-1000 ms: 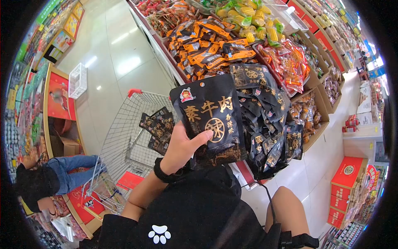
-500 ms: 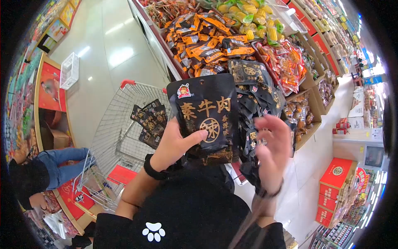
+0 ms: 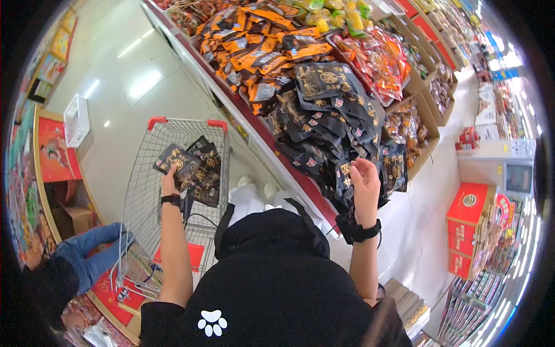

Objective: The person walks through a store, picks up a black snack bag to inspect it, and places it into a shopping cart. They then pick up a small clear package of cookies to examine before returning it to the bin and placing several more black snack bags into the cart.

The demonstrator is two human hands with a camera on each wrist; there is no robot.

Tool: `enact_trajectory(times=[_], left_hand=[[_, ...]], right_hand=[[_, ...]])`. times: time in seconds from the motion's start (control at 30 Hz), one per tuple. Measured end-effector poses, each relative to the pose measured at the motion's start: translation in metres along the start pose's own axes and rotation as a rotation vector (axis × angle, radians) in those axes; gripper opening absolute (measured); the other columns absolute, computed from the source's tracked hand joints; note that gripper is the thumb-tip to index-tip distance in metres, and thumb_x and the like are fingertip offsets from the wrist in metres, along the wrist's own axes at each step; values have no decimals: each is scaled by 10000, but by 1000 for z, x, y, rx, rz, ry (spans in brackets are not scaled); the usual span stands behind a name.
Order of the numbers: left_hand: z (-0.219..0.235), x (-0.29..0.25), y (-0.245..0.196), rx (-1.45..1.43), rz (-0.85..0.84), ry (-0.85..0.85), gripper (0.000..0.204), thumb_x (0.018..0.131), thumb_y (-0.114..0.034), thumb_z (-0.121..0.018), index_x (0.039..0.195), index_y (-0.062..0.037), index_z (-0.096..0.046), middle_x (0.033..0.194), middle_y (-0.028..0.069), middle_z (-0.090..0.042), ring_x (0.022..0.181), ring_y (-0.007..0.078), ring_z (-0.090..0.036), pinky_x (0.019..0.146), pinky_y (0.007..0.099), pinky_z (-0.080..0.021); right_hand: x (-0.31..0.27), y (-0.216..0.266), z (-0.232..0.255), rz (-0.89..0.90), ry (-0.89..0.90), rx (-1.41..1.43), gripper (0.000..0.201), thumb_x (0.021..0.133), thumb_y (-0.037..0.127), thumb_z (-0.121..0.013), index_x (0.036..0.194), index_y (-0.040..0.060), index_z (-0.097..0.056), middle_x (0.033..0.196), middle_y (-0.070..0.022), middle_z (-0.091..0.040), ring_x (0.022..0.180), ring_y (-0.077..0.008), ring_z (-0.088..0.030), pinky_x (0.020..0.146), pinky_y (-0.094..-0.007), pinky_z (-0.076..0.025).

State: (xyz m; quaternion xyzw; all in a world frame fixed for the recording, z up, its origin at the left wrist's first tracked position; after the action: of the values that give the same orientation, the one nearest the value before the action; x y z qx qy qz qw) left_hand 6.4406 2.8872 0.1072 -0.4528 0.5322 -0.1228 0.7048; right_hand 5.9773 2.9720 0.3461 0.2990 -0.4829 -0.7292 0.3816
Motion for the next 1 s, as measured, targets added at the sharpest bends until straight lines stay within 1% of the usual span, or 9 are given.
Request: enact_trajectory(times=[0.17, 0.23, 0.27, 0.5, 0.57, 0.73, 0.83, 0.9, 1.0], left_hand=[[-1, 30, 37, -172, 169, 270, 578, 750, -268, -578, 1198, 14, -345, 1203, 169, -387, 1060, 281, -428, 831, 407, -397], [-2, 20, 42, 155, 421, 6, 721, 758, -379, -549, 1307, -85, -185, 1344, 151, -177, 1207, 308, -233, 926, 466, -268], [2, 24, 52, 130, 434, 64, 785, 762, -458, -508, 1336, -180, -51, 1383, 120, 2, 1259, 319, -53, 962, 491, -160], [22, 46, 73, 287, 329, 13, 570, 795, -310, -495, 1278, -128, -254, 1327, 136, -217, 1165, 321, -275, 855, 471, -313], [27, 64, 73, 331, 269, 45, 481, 774, -268, -522, 1189, -91, -355, 1241, 106, -351, 928, 221, -412, 763, 405, -342], [-25, -15, -5, 345, -332, 91, 401, 798, -187, -495, 1140, -10, -382, 1109, 110, -452, 1012, 184, -434, 847, 346, -354], [-66, -87, -58, 349, -489, 153, 330, 827, -146, -456, 1122, -9, -402, 1099, 107, -468, 991, 175, -451, 855, 270, -349], [-94, -143, -90, 340, -523, 240, 324, 830, -151, -454, 1117, -10, -407, 1081, 105, -485, 995, 172, -453, 865, 277, -342], [-139, -224, -120, 361, -544, 471, 287, 838, -156, -447, 1088, -15, -440, 991, 89, -541, 963, 157, -475, 869, 284, -337]], right_hand=[[11, -30, 22, -65, -119, -146, 231, 771, 146, -550, 932, -17, -521, 840, -87, -576, 780, -153, -540, 718, -260, -415], [17, -46, 35, -97, -148, -185, 233, 768, 146, -554, 932, -16, -524, 854, -95, -577, 784, -160, -542, 724, -261, -415], [20, -52, 43, -122, -178, -188, 232, 766, 151, -558, 928, -13, -527, 860, -96, -577, 794, -159, -542, 731, -259, -413], [30, -86, 115, -168, -446, -224, 266, 763, 165, -568, 947, -18, -508, 875, -100, -567, 822, -171, -532, 743, -270, -409], [40, -104, 144, -153, -575, -259, 327, 735, 188, -589, 961, -33, -506, 920, -144, -560, 852, -218, -535, 758, -301, -410], [86, -185, 184, -268, -343, -965, 860, 611, 413, -631, 1249, -19, -249, 1260, -217, -318, 1189, -320, -280, 993, -424, -132], [95, -158, 175, -163, -409, -932, 762, 641, 350, -636, 1206, -49, -316, 1213, -237, -370, 1140, -333, -337, 975, -388, -209], [97, -127, 172, 108, -501, -474, 559, 699, 267, -626, 1100, -73, -436, 1112, -241, -457, 1054, -330, -427, 909, -367, -315], [46, 28, 141, 234, -537, -106, 213, 809, 126, -511, 933, -47, -527, 775, -89, -589, 751, -168, -563, 707, -261, -432]])
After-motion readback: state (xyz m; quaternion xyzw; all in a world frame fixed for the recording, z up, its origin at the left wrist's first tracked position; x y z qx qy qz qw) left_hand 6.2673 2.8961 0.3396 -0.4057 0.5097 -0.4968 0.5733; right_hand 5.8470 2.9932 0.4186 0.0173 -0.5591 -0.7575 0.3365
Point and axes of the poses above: each hand's wrist, its own x-axis towards the middle knuckle, its own z-axis out of the back of the hand, y = z × x, the point moved 3 cm from there along x, towards the middle knuckle
